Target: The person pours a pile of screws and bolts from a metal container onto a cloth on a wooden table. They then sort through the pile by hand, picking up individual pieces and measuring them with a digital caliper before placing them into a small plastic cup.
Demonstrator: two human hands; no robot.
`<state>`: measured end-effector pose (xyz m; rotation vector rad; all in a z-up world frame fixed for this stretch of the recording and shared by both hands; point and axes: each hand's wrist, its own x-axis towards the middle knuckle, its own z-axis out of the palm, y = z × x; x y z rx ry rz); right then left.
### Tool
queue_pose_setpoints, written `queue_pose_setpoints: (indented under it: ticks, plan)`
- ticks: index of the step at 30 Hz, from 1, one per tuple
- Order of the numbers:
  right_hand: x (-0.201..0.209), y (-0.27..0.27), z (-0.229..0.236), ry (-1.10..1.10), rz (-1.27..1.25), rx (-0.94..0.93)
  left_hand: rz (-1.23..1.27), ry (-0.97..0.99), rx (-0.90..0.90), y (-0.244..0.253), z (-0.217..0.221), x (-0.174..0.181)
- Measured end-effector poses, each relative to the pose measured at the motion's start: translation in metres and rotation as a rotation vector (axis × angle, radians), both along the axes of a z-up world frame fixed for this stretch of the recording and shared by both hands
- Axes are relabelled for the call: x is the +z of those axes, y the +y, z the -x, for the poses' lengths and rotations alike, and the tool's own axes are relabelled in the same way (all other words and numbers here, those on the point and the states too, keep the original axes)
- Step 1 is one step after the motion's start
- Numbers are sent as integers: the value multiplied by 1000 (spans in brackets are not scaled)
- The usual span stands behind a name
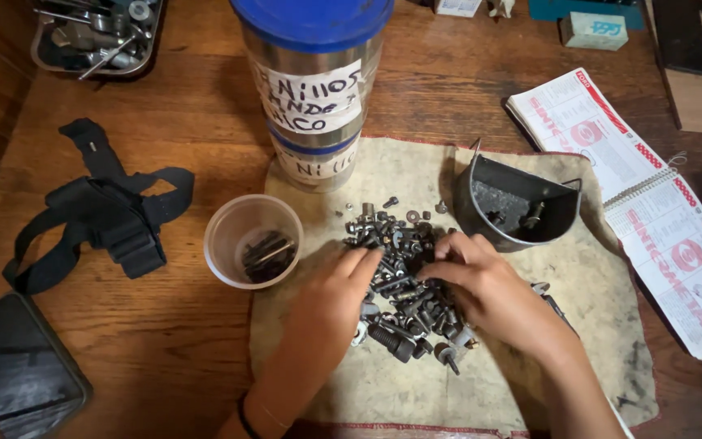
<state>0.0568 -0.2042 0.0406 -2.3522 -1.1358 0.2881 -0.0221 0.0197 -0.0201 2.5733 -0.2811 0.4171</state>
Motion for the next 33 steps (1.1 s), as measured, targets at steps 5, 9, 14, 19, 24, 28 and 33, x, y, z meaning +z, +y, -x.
queue_pose_setpoints:
  ticks: [5, 9, 14, 19, 24, 28, 33]
  plan:
    - [4, 14, 8, -110, -50, -50, 47, -28, 73, 1, -3, 14]
    - [-10, 30, 12, -294, -103, -26, 150, -80, 67, 1, -2, 29]
    - [-17, 35, 12, -425, 7, -143, 188, -132, 22, -1, 3, 51]
    - [-11, 34, 9, -436, -75, -187, 444, -215, -67, 5, 24, 89]
    - [-20, 43, 15, -294, -100, -94, 13, -190, 609, 36, 29, 93]
    - [-13, 45, 12, -321, -184, -70, 209, -79, 519, 56, 19, 76]
    - [-15, 30, 9, -322, -175, -136, 158, -208, 501, 62, -7, 68]
